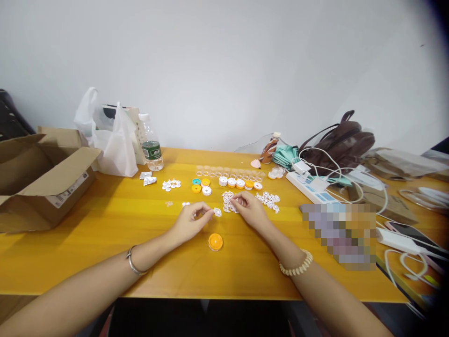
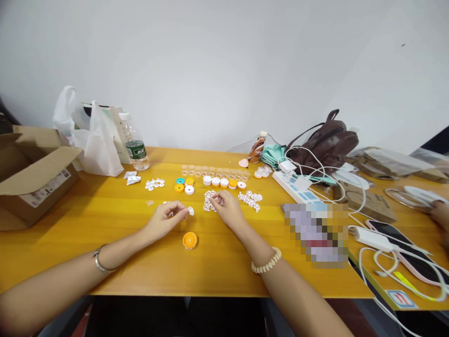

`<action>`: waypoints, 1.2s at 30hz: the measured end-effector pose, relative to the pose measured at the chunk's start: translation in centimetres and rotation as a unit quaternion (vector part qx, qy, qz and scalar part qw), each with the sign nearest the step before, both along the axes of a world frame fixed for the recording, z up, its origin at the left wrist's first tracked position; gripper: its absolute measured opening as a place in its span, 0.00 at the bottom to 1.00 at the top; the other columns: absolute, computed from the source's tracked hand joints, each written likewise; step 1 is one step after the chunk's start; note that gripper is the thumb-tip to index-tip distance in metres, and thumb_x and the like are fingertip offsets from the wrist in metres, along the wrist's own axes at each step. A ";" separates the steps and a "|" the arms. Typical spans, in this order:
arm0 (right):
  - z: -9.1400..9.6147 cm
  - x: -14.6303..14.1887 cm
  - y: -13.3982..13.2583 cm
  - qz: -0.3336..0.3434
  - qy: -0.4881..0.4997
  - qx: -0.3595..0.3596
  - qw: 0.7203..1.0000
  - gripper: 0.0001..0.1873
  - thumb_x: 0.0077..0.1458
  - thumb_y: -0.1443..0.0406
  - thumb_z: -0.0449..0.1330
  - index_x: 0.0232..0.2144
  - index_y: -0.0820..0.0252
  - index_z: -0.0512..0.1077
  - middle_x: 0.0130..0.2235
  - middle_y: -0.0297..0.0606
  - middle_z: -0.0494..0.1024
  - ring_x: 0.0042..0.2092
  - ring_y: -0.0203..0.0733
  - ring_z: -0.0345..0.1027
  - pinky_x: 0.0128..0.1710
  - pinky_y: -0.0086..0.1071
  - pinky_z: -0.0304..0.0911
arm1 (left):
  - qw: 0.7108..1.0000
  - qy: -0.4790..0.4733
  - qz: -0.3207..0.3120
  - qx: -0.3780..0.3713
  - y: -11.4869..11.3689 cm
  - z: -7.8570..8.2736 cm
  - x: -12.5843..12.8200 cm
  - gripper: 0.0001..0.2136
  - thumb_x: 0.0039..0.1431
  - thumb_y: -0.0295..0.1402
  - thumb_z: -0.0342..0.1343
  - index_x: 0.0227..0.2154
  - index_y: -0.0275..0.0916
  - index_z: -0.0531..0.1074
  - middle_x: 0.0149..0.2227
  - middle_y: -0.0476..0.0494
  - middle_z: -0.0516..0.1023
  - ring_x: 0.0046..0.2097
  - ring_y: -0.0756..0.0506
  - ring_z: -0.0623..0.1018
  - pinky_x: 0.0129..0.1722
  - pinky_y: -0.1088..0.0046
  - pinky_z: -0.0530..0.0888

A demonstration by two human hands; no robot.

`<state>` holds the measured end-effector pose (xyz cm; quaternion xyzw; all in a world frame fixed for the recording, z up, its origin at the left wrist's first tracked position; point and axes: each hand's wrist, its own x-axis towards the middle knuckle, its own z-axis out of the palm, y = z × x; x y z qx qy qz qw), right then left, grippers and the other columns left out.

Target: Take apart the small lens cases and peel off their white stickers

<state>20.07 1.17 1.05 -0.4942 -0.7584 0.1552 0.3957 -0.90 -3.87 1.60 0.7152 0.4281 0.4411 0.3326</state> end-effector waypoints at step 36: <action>3.0 7.6 2.7 -0.231 -0.113 -0.064 0.964 0.12 0.54 0.69 0.47 0.32 0.62 0.70 0.34 0.43 0.76 0.36 0.42 0.67 0.35 0.31 0.58 | 0.993 0.109 -0.024 0.042 0.5 -0.8 -0.4 0.08 0.57 0.32 0.49 0.30 0.36 0.72 0.29 0.47 0.76 0.31 0.50 0.73 0.30 0.77 0.66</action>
